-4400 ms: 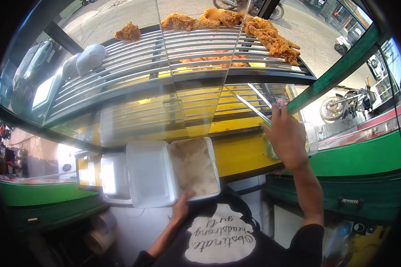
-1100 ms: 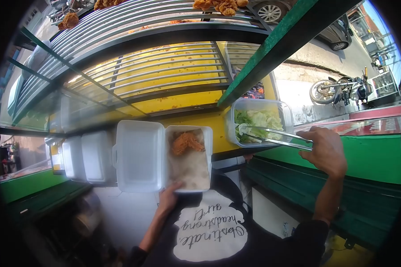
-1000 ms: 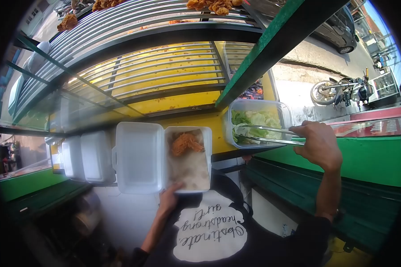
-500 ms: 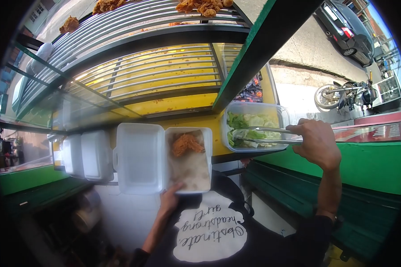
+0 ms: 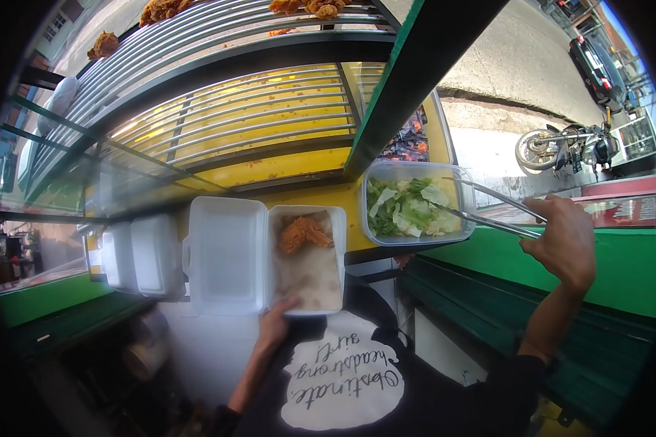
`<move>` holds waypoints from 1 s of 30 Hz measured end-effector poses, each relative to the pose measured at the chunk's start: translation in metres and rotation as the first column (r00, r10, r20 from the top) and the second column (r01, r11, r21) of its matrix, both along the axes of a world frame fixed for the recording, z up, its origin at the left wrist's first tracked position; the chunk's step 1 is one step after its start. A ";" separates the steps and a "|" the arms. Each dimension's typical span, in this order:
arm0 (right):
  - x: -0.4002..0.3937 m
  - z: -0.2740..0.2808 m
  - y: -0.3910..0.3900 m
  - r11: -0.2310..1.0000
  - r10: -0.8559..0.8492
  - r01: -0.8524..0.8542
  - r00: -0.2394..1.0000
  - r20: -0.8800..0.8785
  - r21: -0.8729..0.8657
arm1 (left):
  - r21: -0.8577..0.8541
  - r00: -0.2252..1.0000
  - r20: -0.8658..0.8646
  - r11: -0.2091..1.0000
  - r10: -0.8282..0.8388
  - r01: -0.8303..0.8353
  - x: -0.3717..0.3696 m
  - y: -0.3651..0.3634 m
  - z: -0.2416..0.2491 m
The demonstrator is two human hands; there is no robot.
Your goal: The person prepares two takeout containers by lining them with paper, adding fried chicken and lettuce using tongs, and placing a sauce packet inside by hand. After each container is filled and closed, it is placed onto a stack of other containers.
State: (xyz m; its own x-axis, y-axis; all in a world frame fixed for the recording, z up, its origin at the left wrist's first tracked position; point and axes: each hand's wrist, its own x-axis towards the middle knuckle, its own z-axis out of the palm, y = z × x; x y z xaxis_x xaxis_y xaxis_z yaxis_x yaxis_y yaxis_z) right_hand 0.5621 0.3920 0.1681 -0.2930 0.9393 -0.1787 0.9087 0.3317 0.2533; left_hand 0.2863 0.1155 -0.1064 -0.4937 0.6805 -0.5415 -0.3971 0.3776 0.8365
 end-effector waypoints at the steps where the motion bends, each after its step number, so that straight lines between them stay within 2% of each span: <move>1: 0.001 -0.001 0.000 1.000 -0.001 0.001 1.000 -0.001 -0.001 | 0.032 0.997 0.063 0.999 0.032 -0.034 -0.001 0.000 0.000; 3: 0.005 -0.003 0.002 0.999 0.025 -0.030 0.991 -0.133 -0.041 | -0.001 1.000 0.008 1.000 0.004 -0.004 -0.002 0.002 0.005; 4: 0.001 -0.003 0.003 0.999 0.024 -0.030 0.990 -0.135 -0.041 | -0.034 0.999 -0.046 0.999 -0.027 0.026 -0.002 0.003 0.008; 6: -0.013 -0.004 0.005 0.959 0.135 -0.159 0.984 -0.115 -0.235 | -0.062 0.996 -0.055 0.996 -0.066 0.063 -0.003 0.005 0.015; 7: -0.019 -0.007 0.004 0.959 0.133 -0.158 0.984 -0.117 -0.234 | -0.092 0.993 -0.062 0.991 -0.104 0.098 -0.003 0.006 0.016; 10: -0.034 -0.025 0.002 0.938 0.304 -0.310 0.951 -0.059 -0.154 | -0.061 0.991 -0.070 0.992 -0.115 0.111 -0.002 0.002 0.013; 13: -0.045 -0.037 0.007 0.953 0.270 -0.271 0.962 -0.027 -0.135 | -0.165 0.997 -0.026 0.984 -0.077 0.072 -0.002 0.009 0.028; 16: -0.052 -0.054 0.017 0.938 0.296 -0.293 0.955 -0.010 -0.186 | -0.076 0.999 0.005 0.996 -0.042 0.042 0.001 0.003 0.017; 26: -0.050 -0.051 0.018 0.943 0.300 -0.299 0.954 -0.021 -0.144 | -0.106 0.997 0.010 0.991 -0.082 0.082 0.001 0.008 0.028; 30: -0.033 -0.031 0.016 0.963 0.201 -0.215 0.975 -0.096 -0.164 | -0.103 0.996 0.047 0.992 -0.071 0.076 0.001 0.014 0.035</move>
